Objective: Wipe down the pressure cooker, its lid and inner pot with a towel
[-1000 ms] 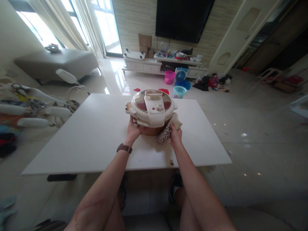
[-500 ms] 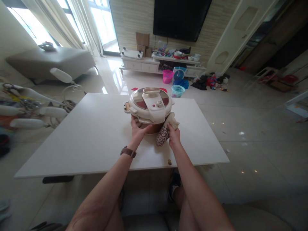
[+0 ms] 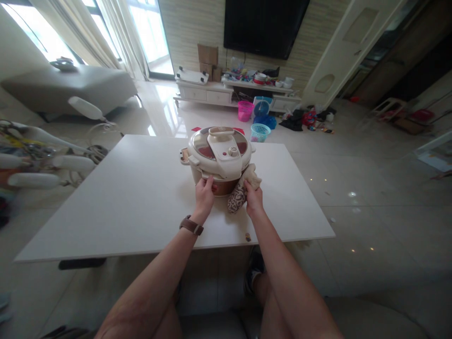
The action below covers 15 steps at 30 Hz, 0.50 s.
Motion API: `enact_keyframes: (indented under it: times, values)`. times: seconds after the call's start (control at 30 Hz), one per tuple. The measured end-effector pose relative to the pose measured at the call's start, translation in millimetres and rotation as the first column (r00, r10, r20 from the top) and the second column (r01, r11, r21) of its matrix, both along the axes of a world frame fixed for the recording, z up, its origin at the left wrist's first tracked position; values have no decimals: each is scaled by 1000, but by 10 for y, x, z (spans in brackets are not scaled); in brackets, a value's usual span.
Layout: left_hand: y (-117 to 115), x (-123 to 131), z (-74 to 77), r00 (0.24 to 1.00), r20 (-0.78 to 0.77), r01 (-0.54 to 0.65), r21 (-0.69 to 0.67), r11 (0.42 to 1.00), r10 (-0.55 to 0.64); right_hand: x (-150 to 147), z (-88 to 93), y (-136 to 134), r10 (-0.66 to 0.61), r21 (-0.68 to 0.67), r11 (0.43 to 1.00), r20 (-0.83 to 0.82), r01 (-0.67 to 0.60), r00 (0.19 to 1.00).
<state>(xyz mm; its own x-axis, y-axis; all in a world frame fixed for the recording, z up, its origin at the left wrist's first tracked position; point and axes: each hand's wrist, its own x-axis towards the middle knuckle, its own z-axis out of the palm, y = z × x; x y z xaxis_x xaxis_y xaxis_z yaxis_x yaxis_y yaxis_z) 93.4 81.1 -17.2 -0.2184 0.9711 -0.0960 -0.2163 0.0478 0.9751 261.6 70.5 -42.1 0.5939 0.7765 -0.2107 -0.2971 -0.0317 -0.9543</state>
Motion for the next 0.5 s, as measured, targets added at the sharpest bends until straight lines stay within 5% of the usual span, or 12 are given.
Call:
enact_keyframes:
  times: [0.13,0.5]
  values:
    - [32,1,41,995,102,-3,-20,1000,5,9,-7,-2,-13,16,1000,-30,13,999]
    - [105,-264,-92,993,53,-107,58,992,104,30,37,-112,-7,44,999,-15,7,1000]
